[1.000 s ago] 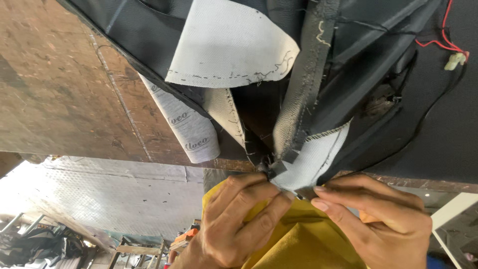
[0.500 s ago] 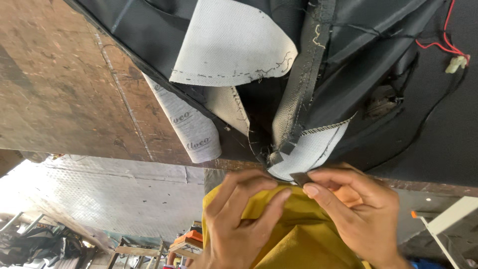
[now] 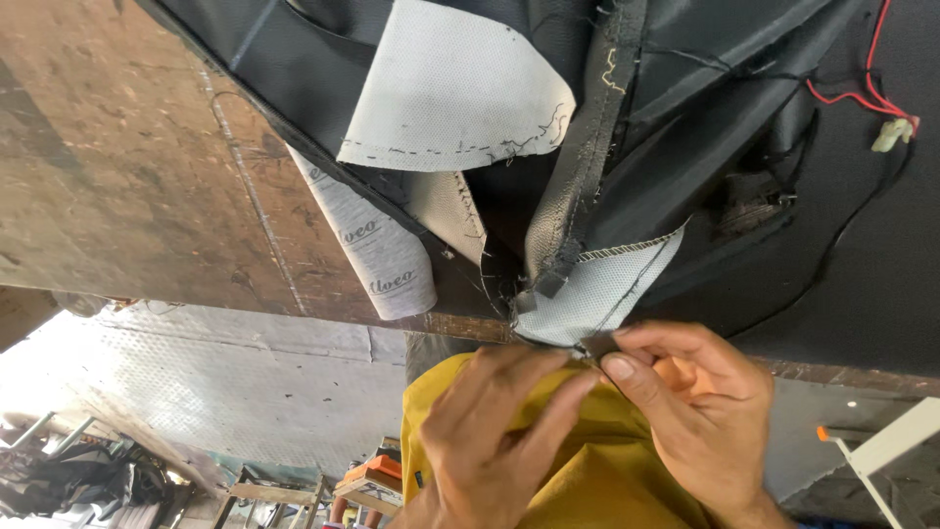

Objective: The person works on a large black leather/vinyl upholstery piece laid on a workbench, using a small flat blade to cut and trim along stitched seams and edges. They pull the material taut, lift folded sections, and cut away excess edge material and threads section by section around the piece.

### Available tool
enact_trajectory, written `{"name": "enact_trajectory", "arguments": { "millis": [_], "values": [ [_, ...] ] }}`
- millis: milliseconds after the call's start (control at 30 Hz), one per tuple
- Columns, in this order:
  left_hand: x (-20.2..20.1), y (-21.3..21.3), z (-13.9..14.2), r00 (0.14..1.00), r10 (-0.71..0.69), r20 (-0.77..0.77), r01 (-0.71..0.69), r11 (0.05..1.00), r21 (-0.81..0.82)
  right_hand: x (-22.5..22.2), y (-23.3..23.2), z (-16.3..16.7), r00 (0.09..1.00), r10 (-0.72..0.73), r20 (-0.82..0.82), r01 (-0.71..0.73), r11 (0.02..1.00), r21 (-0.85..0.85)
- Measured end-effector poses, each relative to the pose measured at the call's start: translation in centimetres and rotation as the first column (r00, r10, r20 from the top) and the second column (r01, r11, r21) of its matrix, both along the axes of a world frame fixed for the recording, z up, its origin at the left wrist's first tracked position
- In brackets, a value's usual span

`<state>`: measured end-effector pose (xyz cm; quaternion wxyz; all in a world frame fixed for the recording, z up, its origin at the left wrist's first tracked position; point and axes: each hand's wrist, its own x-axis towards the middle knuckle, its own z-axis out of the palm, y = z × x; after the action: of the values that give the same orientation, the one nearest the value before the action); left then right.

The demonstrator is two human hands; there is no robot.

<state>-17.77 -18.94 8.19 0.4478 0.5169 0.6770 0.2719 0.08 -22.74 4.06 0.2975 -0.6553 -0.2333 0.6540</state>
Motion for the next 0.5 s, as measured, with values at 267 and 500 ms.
{"name": "enact_trajectory", "arguments": {
  "millis": [267, 500],
  "values": [
    [0.5, -0.2, -0.4, 0.966, 0.235, 0.111, -0.198, 0.943, -0.269, 0.2, 0.4, -0.7, 0.968, -0.107, -0.227, 0.111, 0.994, 0.006],
    [0.5, -0.9, -0.7, 0.835, 0.51, 0.208, -0.335, 0.77, -0.543, -0.4, 1.3, 0.0, 0.998, 0.052, -0.024, -0.051, 0.997, 0.049]
  ]
}}
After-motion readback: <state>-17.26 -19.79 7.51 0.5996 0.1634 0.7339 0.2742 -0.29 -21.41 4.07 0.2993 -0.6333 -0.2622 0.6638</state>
